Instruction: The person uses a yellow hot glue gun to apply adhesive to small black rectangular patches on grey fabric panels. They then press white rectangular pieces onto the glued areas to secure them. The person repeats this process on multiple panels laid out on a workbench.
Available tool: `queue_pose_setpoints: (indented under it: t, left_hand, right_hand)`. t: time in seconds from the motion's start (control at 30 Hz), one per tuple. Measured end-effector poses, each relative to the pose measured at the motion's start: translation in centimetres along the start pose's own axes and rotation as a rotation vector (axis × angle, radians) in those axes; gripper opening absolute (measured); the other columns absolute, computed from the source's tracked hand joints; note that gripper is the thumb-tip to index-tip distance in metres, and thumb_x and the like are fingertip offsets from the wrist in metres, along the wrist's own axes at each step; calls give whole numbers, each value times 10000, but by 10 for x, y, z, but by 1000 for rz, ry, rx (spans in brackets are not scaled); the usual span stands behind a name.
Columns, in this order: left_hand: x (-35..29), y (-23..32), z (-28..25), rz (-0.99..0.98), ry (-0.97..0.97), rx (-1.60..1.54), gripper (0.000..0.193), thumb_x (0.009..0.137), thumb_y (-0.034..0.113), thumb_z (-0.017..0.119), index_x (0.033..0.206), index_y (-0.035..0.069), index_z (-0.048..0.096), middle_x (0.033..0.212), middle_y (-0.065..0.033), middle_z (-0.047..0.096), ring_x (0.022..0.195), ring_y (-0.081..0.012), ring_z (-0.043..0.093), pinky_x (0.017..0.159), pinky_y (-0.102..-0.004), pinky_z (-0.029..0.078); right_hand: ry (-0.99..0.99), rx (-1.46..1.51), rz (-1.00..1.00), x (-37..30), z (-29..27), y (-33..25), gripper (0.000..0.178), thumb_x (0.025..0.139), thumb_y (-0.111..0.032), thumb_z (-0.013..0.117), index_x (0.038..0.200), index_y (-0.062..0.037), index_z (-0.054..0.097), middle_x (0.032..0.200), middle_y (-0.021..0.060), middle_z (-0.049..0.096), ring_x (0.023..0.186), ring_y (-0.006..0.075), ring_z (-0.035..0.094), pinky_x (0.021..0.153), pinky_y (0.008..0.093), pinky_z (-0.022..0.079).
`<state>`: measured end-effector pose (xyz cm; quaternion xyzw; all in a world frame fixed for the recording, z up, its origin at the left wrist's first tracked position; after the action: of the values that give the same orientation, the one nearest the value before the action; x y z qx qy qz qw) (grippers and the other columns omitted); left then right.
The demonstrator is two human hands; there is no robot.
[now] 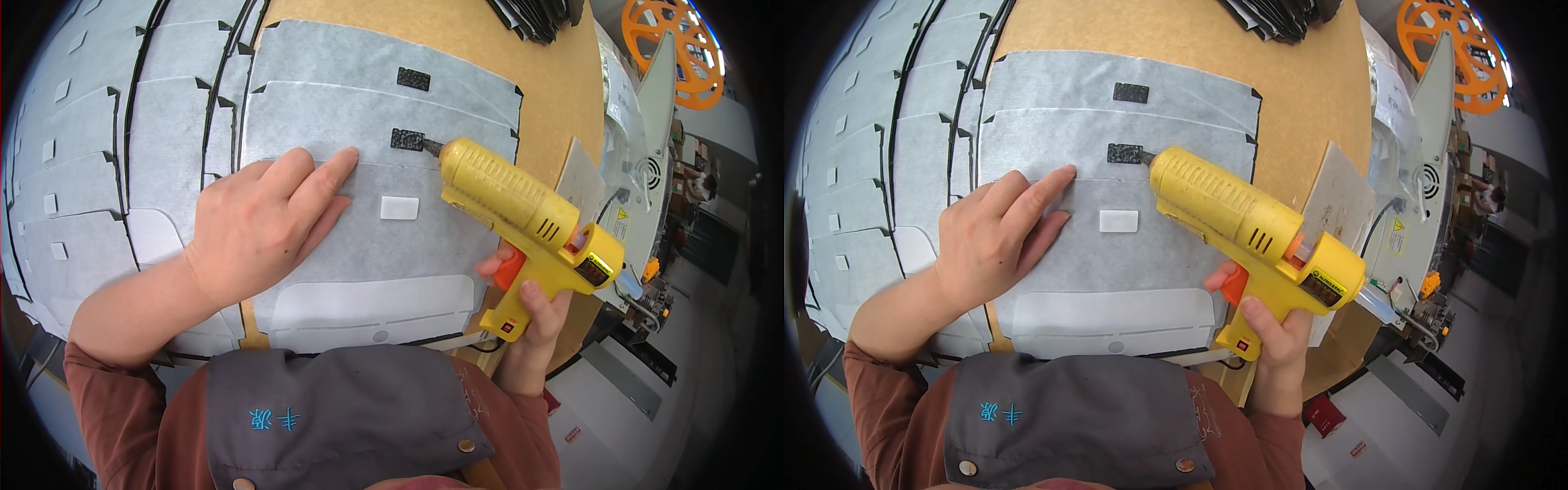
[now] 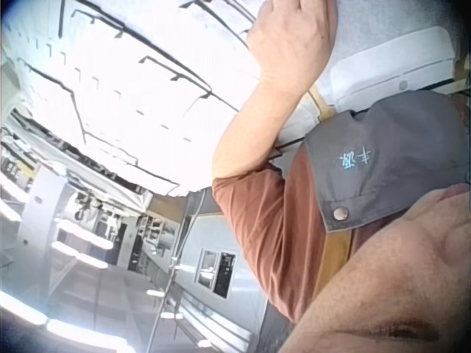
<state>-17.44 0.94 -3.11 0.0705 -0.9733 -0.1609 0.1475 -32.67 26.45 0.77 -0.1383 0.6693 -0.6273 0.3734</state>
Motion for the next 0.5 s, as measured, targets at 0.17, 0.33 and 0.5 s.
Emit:
queue_pose_setpoints:
  t: [0.17,0.33,0.5]
  left_hand:
    - [0,0,0,-4,5,-1,493,780,177,770,1250,129,630,720,-4,465,539,-135,479,452,-283,378]
    - [0,1,-1,-8,6,3,492,778,176,770,1248,129,632,719,-4,466,539,-137,482,454,-285,381]
    - [0,0,0,-6,5,-7,485,782,174,768,1245,128,633,721,-5,468,541,-139,486,458,-287,384]
  right_hand:
    - [3,13,-20,-1,-1,3,594,839,-171,661,1337,58,434,1078,214,624,984,298,648,890,414,505]
    - [111,-85,3,3,6,0,680,771,-274,685,1292,85,437,1028,193,593,871,281,678,788,385,572]
    - [143,-69,17,1,7,2,672,767,-273,672,1285,89,443,1030,191,595,864,284,681,766,367,570]
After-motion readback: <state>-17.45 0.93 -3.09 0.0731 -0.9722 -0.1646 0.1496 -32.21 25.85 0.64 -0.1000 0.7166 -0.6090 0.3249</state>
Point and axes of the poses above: each hand's wrist, its own x-axis towards the middle knuckle, its own z-axis out of the palm, y = z × x, the point moved 2 cm from there along x, towards the middle knuckle
